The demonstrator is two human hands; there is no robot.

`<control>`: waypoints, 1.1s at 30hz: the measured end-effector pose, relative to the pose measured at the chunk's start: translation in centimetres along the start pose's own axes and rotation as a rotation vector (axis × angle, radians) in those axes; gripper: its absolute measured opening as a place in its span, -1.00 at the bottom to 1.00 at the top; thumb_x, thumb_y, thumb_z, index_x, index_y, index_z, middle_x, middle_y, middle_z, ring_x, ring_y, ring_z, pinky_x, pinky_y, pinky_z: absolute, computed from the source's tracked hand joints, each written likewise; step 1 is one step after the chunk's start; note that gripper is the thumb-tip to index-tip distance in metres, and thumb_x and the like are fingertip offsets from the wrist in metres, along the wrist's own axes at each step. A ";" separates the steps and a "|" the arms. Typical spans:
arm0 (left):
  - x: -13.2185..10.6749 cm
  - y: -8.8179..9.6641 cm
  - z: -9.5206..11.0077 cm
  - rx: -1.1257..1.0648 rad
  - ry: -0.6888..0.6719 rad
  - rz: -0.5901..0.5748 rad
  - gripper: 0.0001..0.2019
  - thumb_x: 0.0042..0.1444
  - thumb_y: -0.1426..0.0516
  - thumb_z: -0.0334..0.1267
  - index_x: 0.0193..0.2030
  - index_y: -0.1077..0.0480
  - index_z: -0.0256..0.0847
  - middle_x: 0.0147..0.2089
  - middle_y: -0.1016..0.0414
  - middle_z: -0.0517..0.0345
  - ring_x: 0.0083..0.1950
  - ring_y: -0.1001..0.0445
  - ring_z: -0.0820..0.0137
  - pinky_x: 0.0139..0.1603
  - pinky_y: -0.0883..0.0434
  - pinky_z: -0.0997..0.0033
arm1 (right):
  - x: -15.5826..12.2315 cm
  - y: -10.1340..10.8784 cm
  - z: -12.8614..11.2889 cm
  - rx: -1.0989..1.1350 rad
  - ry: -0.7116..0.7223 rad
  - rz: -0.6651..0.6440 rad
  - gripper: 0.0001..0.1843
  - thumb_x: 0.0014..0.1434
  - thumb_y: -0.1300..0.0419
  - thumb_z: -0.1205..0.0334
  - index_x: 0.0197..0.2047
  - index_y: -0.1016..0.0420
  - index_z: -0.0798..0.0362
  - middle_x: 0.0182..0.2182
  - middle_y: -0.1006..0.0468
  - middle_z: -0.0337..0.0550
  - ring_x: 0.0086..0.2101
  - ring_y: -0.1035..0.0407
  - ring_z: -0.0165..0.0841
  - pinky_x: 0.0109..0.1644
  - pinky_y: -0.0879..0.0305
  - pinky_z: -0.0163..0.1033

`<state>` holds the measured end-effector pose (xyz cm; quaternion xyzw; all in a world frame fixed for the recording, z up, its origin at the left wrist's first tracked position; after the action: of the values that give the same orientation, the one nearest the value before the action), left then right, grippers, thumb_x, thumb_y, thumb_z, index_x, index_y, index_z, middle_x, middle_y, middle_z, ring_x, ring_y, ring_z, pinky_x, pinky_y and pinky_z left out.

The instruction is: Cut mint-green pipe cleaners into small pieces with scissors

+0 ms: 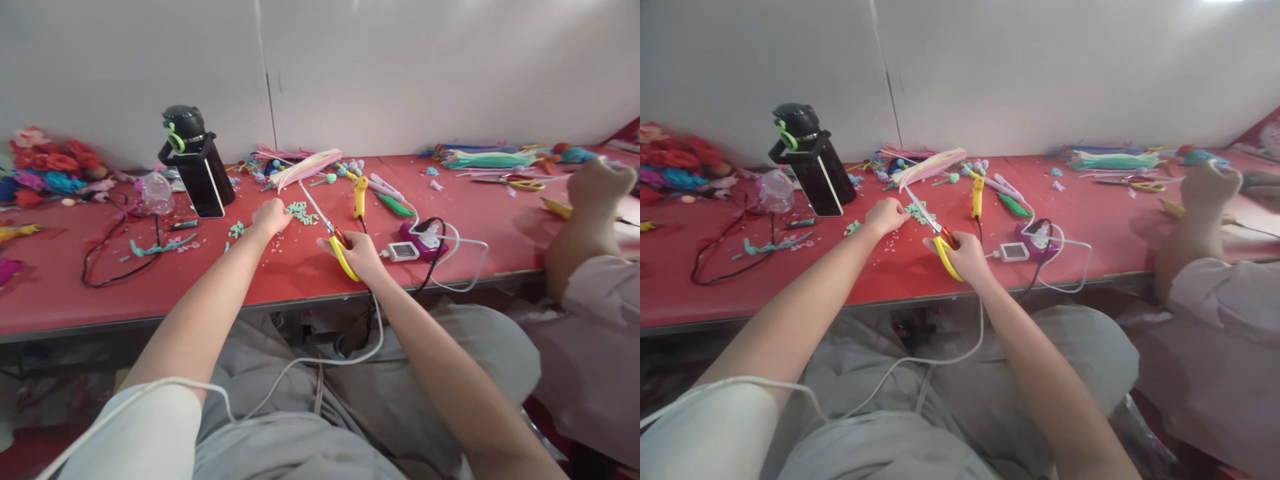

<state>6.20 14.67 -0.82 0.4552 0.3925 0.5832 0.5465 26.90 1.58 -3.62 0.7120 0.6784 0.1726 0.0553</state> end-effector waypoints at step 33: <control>1.0 1.2 -1.2 -0.150 0.013 0.019 -0.93 0.17 -0.31 -0.23 -0.28 -0.63 -0.14 -0.07 -0.72 -0.08 0.01 -0.62 0.13 0.05 -0.46 0.18 | 0.1 0.1 0.1 0.010 0.000 -0.002 -0.29 -0.11 -0.45 -0.34 -0.54 -0.10 -0.02 -0.55 -0.01 -0.37 -0.47 0.09 -0.48 -0.45 0.19 -0.28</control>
<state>4.73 15.58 0.10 0.4130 0.3469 0.6190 0.5709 27.03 1.65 -3.69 0.7117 0.6798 0.1693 0.0520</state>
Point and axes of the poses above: each hand's wrist, its own x-axis towards the middle knuckle, its own y-axis out of the back of the hand, z = x × y, the point moved 9 cm from there along x, towards the middle knuckle
